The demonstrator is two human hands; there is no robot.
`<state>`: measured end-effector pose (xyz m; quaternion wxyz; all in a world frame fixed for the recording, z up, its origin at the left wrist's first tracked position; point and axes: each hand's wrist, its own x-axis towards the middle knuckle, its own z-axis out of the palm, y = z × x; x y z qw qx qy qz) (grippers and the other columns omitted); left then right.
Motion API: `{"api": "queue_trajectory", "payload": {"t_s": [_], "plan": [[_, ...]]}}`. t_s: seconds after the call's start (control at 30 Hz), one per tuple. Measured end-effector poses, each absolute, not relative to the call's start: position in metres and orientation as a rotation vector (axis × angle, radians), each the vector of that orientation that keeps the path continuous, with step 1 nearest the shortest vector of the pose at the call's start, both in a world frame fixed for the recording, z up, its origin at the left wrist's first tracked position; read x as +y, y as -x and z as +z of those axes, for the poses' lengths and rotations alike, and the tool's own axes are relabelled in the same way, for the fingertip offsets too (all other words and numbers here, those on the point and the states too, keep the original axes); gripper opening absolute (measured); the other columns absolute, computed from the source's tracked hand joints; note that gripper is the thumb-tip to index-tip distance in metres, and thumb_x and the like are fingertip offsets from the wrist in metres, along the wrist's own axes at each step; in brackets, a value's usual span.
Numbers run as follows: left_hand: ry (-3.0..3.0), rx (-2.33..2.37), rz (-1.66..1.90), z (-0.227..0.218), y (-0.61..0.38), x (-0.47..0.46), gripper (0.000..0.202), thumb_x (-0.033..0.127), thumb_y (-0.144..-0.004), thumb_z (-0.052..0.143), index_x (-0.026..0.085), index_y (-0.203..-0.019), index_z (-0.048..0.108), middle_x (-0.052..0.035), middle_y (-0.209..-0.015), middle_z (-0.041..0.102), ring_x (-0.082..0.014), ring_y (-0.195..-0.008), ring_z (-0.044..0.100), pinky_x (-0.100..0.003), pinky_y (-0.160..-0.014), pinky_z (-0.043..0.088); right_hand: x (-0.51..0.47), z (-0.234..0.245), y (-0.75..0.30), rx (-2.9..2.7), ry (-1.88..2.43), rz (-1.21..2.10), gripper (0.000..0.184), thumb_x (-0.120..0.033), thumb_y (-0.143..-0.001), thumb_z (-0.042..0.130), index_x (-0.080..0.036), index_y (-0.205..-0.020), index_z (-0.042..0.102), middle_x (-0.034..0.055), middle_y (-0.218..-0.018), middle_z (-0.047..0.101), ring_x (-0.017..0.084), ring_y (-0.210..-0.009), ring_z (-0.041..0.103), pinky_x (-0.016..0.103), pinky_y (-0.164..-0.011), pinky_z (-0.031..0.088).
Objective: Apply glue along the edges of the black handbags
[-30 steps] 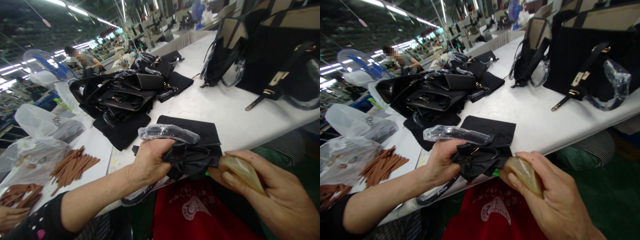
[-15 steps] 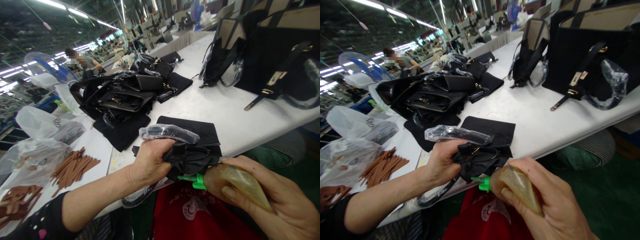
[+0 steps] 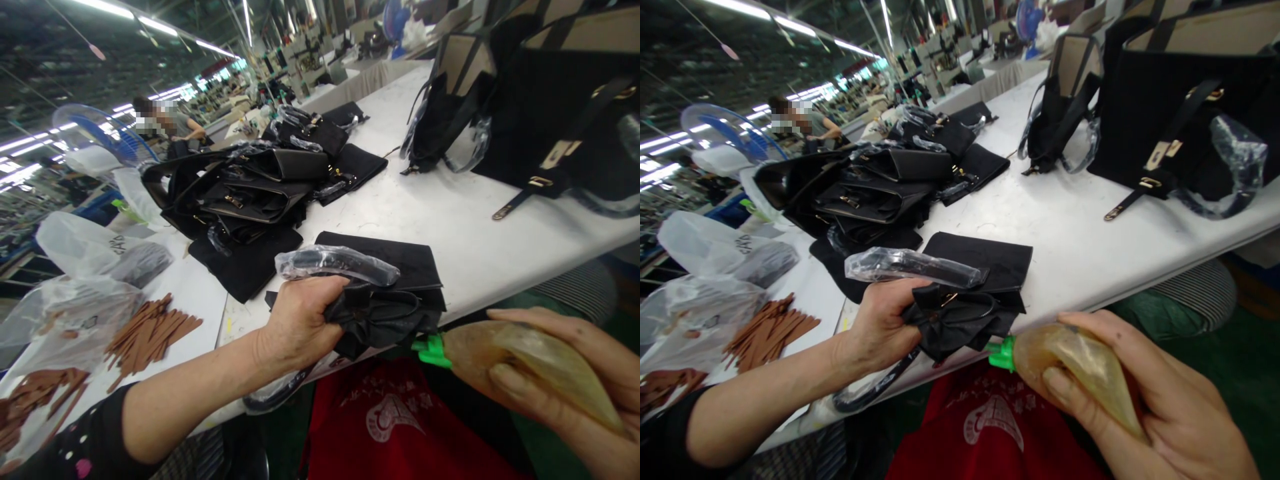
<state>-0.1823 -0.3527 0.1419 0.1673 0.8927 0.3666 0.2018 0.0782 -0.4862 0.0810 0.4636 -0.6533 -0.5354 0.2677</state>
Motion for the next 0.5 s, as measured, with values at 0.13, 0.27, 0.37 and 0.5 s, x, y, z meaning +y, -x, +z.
{"api": "queue_trajectory", "payload": {"t_s": [0.13, 0.27, 0.37, 0.5], "plan": [[-2.528, 1.065, 0.536, 0.141, 0.181, -0.353, 0.013, 0.011, -0.076, 0.058, 0.017, -0.082, 0.068, -0.0006, -0.078, 0.074, -0.0157, -0.073, 0.070, -0.024, -0.069, 0.052, -0.479, 0.083, -0.068, -1.495, 1.445, 0.682, 0.028, -0.048, -0.090, 0.068, -0.033, -0.113, 0.066, -0.0012, -0.098, 0.072, 0.021, -0.077, 0.070, 0.022, -0.061, 0.059], [-2.552, 1.040, 0.551, 0.139, 0.182, -0.353, 0.017, 0.008, -0.074, 0.057, 0.017, -0.084, 0.068, -0.0002, -0.079, 0.074, -0.0152, -0.073, 0.070, -0.023, -0.069, 0.052, -0.469, 0.088, -0.059, -1.523, 1.384, 0.687, 0.021, -0.045, -0.093, 0.068, -0.034, -0.110, 0.065, -0.0039, -0.094, 0.072, 0.017, -0.071, 0.070, 0.018, -0.063, 0.058], [-2.552, 1.034, 0.562, 0.138, 0.183, -0.353, 0.018, 0.007, -0.072, 0.058, 0.017, -0.084, 0.068, -0.0003, -0.080, 0.074, -0.0157, -0.075, 0.070, -0.024, -0.071, 0.052, -0.466, 0.092, -0.058, -1.527, 1.341, 0.702, 0.021, -0.044, -0.093, 0.068, -0.035, -0.111, 0.065, -0.0051, -0.095, 0.073, 0.016, -0.073, 0.071, 0.016, -0.061, 0.056], [-2.548, 1.047, 0.543, 0.138, 0.182, -0.354, 0.016, 0.008, -0.073, 0.057, 0.017, -0.081, 0.067, -0.0003, -0.078, 0.074, -0.0153, -0.073, 0.070, -0.023, -0.068, 0.052, -0.466, 0.089, -0.064, -1.512, 1.382, 0.692, 0.019, -0.045, -0.091, 0.069, -0.033, -0.106, 0.068, -0.0052, -0.090, 0.073, 0.015, -0.068, 0.069, 0.017, -0.063, 0.057]]}}
